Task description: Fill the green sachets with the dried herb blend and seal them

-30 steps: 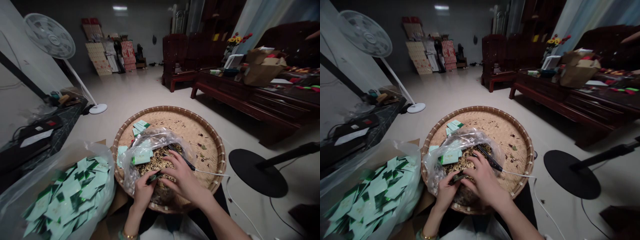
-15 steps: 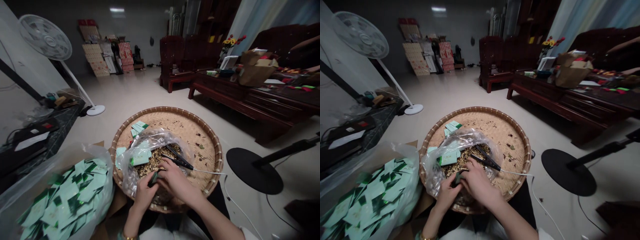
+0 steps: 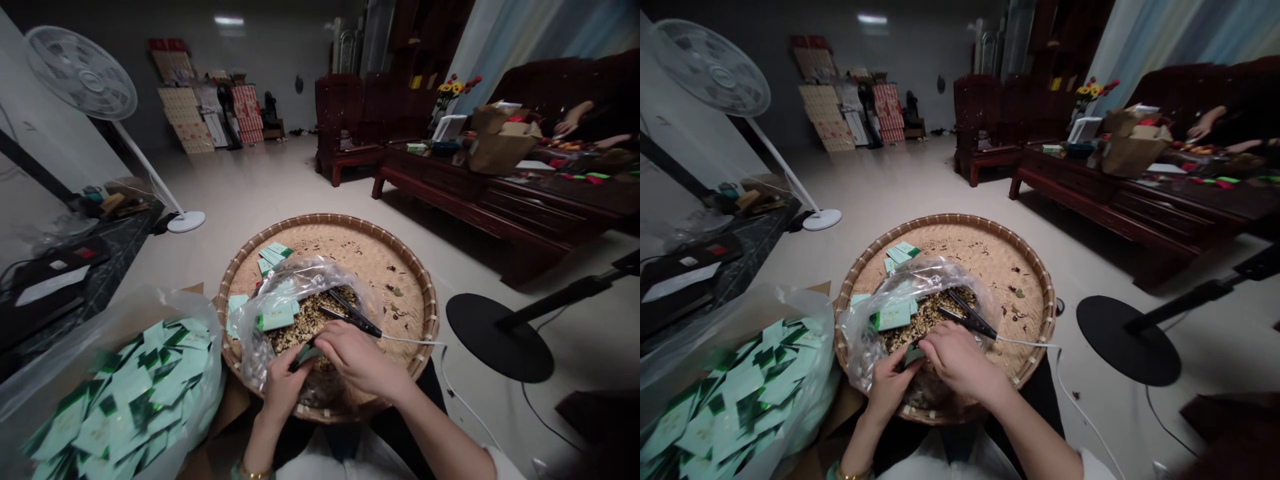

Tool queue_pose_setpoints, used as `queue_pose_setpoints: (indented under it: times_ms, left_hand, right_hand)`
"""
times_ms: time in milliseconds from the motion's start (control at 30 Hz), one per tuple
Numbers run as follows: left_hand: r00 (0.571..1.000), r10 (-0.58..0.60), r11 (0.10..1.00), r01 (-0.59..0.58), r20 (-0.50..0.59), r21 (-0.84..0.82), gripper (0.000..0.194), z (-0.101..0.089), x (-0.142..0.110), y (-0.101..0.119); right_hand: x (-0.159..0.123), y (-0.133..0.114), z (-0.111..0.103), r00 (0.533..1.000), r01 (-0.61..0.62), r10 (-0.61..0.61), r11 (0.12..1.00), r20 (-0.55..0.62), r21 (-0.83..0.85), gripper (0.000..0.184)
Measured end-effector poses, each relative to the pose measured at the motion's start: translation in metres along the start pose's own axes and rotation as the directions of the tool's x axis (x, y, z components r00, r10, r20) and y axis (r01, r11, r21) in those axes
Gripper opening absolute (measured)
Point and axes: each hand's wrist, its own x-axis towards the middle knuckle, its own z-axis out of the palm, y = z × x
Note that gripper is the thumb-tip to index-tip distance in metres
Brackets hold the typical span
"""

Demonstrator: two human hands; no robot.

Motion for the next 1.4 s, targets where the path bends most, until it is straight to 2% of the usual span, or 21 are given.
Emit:
queue_pose_setpoints:
  times_ms: [133,333,433,567,700,833,900,967,1133,1300,1400]
  left_hand:
    - [0.999,0.030,0.999,-0.029,-0.023,0.022,0.025,0.001,-0.002,-0.005]
    - [0.999,0.054,0.998,-0.054,-0.005,0.035,0.029,0.001,-0.001,-0.006]
    - [1.000,0.012,1.000,-0.012,0.011,0.014,0.029,0.000,-0.001,-0.005]
    - [0.998,-0.065,0.997,0.065,0.005,-0.052,0.021,0.000,0.000,-0.005]
    - [0.993,-0.116,0.987,0.117,0.022,-0.110,0.018,0.001,0.002,-0.003]
    - [0.988,-0.150,0.976,0.152,0.022,-0.154,0.018,0.001,0.002,-0.001]
    - [0.983,-0.181,0.970,0.180,0.009,-0.162,0.019,0.002,0.003,-0.003]
    - [0.978,-0.208,0.966,0.202,-0.020,-0.161,0.020,0.002,0.002,-0.006]
    - [0.968,-0.241,0.956,0.226,-0.063,-0.187,0.021,0.003,0.003,-0.011]
    - [0.963,-0.269,0.931,0.253,-0.025,-0.263,0.025,0.002,0.003,-0.007]
    - [0.958,-0.285,0.916,0.274,0.004,-0.293,0.026,0.002,0.004,-0.003]
  right_hand:
    - [0.001,-0.001,-0.001,0.991,-0.095,0.111,0.978,0.079,-0.187,0.020]
    - [0.006,0.000,0.002,0.955,-0.192,0.246,0.939,0.167,-0.285,0.015]
    - [0.006,0.003,-0.001,0.970,-0.187,0.212,0.964,0.123,-0.192,0.012]
    - [0.003,0.011,-0.004,0.989,-0.120,0.127,0.988,-0.070,0.097,0.010]
    - [0.001,0.016,0.005,0.971,-0.094,0.180,0.893,-0.157,0.439,0.011]
    - [0.003,0.019,0.015,0.954,-0.063,0.223,0.802,-0.199,0.594,0.008]
    - [0.006,0.024,0.017,0.930,-0.043,0.266,0.764,-0.253,0.644,0.009]
    - [0.008,0.030,0.018,0.903,-0.044,0.305,0.765,-0.301,0.643,0.011]
    - [0.008,0.039,0.022,0.941,-0.100,0.235,0.881,-0.245,0.462,0.016]
    - [0.011,0.027,0.030,0.931,-0.046,0.248,0.808,-0.267,0.588,0.024]
    - [0.016,0.023,0.039,0.924,-0.041,0.263,0.789,-0.277,0.613,0.012]
